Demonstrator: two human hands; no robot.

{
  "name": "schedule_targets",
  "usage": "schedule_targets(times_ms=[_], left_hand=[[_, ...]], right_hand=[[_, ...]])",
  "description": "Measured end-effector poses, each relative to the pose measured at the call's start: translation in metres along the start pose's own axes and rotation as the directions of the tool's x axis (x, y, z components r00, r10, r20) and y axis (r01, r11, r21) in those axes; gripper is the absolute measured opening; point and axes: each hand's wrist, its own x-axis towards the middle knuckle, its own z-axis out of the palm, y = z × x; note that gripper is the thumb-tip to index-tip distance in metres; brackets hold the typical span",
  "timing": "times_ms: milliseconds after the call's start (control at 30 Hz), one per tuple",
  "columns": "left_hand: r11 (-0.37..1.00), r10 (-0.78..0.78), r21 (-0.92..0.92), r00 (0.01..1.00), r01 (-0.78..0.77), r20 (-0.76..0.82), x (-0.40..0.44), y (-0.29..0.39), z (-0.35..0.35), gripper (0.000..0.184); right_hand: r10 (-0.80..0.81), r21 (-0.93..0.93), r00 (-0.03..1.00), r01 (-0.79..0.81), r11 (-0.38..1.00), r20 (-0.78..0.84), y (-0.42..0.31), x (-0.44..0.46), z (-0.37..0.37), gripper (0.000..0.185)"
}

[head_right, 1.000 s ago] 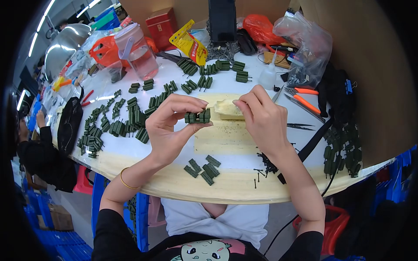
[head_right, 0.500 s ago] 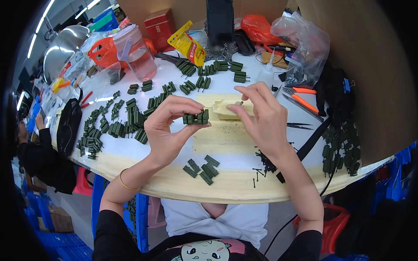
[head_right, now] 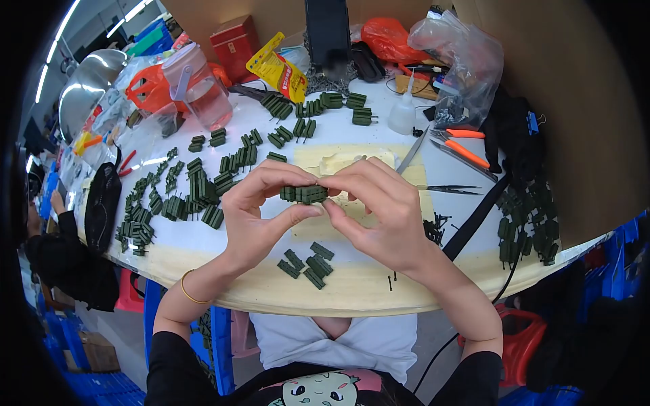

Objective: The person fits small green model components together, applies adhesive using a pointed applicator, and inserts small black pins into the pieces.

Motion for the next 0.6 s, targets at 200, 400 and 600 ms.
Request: schedule_targets(times_ms=[200, 400, 600], left_hand=[[0.999, -0.016, 0.033, 0.998, 0.013, 0.064, -0.002, -0.005, 0.002, 0.025], [0.917, -0.313, -0.196, 0.932, 0.346, 0.180, -0.001, -0.004, 0.004, 0.025], [0.864, -0.237, -0.389, 0.940, 0.320, 0.246, -0.003, -0.003, 0.003, 0.035]], right_hand=[[0.178, -0.033, 0.978, -0.176, 0.984, 0.105, -0.001, 0.004, -0.035, 0.026], [0.456, -0.860, 0.861, -0.042, 0.508, 0.227, 0.042, -0.038, -0.096, 0.020], [0.396, -0.949, 0.879, 0.167, 0.267, 0.266, 0.053, -0.049, -0.096, 0.010]])
